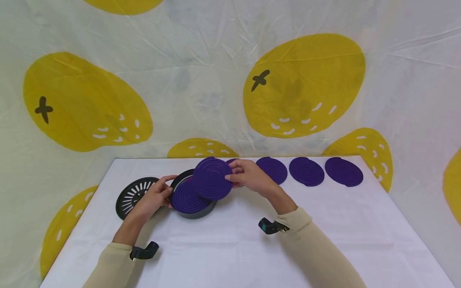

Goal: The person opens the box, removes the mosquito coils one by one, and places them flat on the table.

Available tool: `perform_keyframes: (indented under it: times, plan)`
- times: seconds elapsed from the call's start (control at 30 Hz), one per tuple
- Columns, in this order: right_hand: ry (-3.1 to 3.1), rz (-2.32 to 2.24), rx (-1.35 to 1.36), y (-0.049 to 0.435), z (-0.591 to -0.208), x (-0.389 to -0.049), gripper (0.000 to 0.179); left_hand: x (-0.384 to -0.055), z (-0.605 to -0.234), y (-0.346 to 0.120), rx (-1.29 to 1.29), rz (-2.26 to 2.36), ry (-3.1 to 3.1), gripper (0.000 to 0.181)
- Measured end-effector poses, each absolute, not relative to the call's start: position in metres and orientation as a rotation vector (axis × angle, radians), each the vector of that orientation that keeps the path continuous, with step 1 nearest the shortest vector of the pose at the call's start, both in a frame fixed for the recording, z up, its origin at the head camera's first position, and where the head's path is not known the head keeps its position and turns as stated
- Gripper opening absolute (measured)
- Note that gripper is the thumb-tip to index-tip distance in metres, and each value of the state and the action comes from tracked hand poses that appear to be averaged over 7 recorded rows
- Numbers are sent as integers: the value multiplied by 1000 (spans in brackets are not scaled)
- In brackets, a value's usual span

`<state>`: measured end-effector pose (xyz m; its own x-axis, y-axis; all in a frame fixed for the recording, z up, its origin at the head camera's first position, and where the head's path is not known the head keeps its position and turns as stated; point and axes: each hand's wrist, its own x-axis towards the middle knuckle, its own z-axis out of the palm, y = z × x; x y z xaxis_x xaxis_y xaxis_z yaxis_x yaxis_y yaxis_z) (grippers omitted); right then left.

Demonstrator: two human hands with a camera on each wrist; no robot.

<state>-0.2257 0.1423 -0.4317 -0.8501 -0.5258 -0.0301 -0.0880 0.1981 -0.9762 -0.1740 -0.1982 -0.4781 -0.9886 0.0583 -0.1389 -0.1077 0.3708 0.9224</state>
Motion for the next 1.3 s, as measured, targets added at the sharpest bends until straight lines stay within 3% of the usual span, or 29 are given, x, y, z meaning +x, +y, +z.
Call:
perform_keyframes:
  times: [1.3]
  plan:
    - [2148, -1609, -529, 205, -448, -224, 36, -174, -473, -197, -72, 1706, 2469, 46]
